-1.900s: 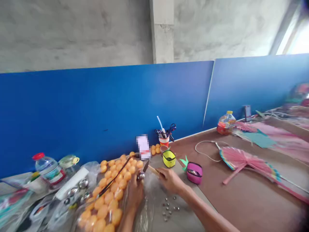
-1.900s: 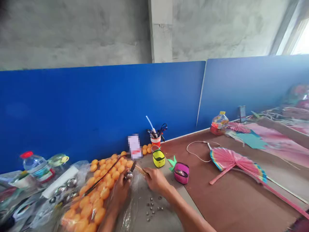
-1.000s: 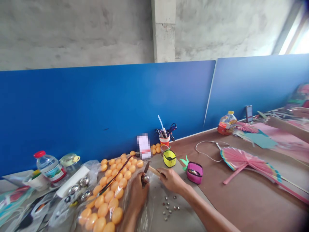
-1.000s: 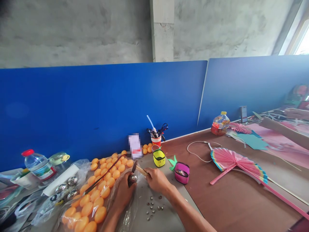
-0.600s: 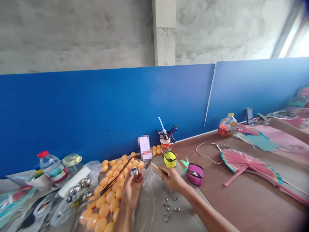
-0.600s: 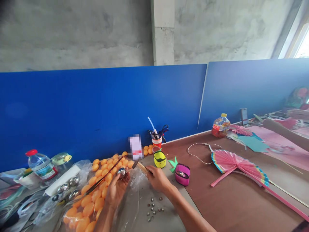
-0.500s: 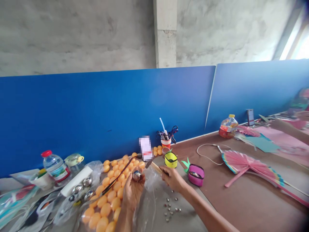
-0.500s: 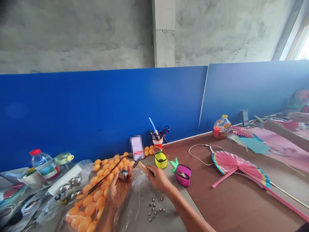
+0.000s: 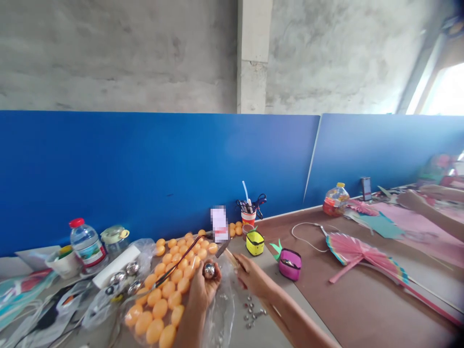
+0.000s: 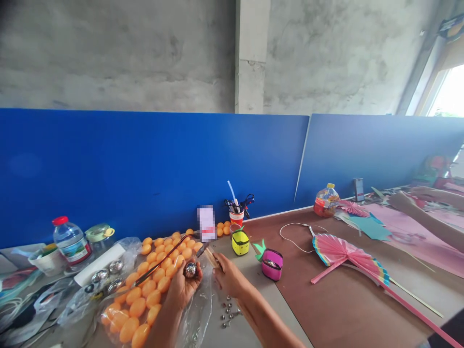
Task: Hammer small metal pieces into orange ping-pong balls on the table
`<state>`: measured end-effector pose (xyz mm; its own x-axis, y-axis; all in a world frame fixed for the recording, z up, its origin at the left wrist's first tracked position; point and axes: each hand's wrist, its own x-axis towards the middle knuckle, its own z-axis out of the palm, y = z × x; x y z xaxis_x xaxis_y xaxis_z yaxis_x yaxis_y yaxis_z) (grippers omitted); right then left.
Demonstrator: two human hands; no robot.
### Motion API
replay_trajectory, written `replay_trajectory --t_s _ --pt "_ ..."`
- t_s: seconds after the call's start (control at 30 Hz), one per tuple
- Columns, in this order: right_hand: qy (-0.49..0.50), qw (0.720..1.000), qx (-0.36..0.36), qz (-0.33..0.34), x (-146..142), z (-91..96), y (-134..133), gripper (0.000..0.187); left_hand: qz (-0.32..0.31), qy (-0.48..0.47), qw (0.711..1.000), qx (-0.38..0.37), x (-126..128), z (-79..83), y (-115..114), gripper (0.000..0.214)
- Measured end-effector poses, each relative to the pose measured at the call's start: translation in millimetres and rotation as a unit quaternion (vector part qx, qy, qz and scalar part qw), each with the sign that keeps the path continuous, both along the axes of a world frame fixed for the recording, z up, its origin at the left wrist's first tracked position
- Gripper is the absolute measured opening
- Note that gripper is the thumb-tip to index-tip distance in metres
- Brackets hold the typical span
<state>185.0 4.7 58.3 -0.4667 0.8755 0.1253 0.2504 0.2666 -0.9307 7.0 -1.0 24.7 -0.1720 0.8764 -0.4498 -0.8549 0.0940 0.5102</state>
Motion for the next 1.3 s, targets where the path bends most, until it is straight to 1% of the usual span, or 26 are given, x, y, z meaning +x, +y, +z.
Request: replay_trajectory --t_s 0.07,0.13,0.23,0.3,0.33,0.4,0.47,0.5,0.57,0.7,0.8,0.87,0.93,1.0,1.07,1.13,1.23,1.3 --pt "0.039 0.997 -0.067 0.005 -6.2 -5.6 -6.3 0.025 0.004 0.005 1.000 0.003 0.2 -1.7 0.0 0.012" --pt "0.066 0.991 -0.119 0.020 -12.8 -13.0 -10.1 0.022 0.010 0.011 1.000 0.008 0.7 -1.9 -1.0 0.008" --pt "0.110 0.982 -0.147 0.049 -18.0 -21.2 -12.5 0.021 0.012 0.010 1.000 0.012 1.3 0.0 -2.5 0.007" --pt "0.168 0.970 -0.162 0.068 -16.5 -23.5 -13.2 0.024 0.001 0.005 1.000 0.006 1.1 1.1 -2.5 0.009" --pt "0.205 0.958 -0.182 0.081 -14.6 -24.1 -13.5 0.028 -0.006 0.004 1.000 0.004 0.8 1.3 -2.2 0.009" --pt "0.277 0.922 -0.247 0.112 -9.8 -26.1 -13.7 0.047 -0.016 0.009 1.000 0.008 -0.2 0.4 -1.5 0.008" --pt "0.327 0.884 -0.307 0.134 -6.1 -30.2 -13.4 0.065 -0.020 0.015 1.000 0.017 -1.4 -1.8 -1.2 0.007" --pt "0.342 0.871 -0.323 0.138 -5.2 -33.1 -13.0 0.070 -0.022 0.018 0.999 0.021 -1.9 -3.0 -1.3 0.007" --pt "0.366 0.860 -0.328 0.139 -5.7 -39.2 -12.2 0.070 -0.023 0.021 0.999 0.026 -2.4 -5.1 -2.2 0.007" --pt "0.413 0.844 -0.314 0.140 -12.1 -46.7 -13.3 0.056 -0.025 0.023 0.999 0.039 -1.6 -6.5 -3.9 0.005" --pt "0.405 0.848 -0.315 0.134 -17.2 -46.8 -15.9 0.040 -0.029 0.032 0.998 0.041 -1.1 -7.1 -3.0 0.005" --pt "0.393 0.850 -0.326 0.131 -19.1 -45.9 -17.1 0.035 -0.022 0.045 0.998 0.032 -1.5 -8.8 -1.6 0.006" --pt "0.402 0.837 -0.343 0.143 -19.1 -45.5 -17.7 0.038 -0.011 0.057 0.998 0.028 -2.5 -11.6 -0.2 0.007" --pt "0.413 0.822 -0.351 0.175 -18.2 -45.8 -18.5 0.045 -0.008 0.070 0.997 0.030 -3.4 -14.7 0.9 0.007" --pt "0.404 0.822 -0.346 0.204 -17.6 -46.4 -20.2 0.049 -0.023 0.092 0.995 0.035 -3.5 -17.2 1.5 0.005" --pt "0.380 0.837 -0.342 0.194 -18.8 -46.4 -22.5 0.049 -0.038 0.120 0.991 0.039 -2.2 -18.5 1.8 0.006" --pt "0.338 0.873 -0.337 0.104 -22.8 -44.5 -25.5 0.046 -0.031 0.140 0.989 0.032 2.1 -18.5 1.5 0.006" --pt "0.318 0.891 -0.320 0.057 -25.3 -42.7 -26.4 0.047 -0.020 0.137 0.990 0.024 5.3 -17.9 0.8 0.005"
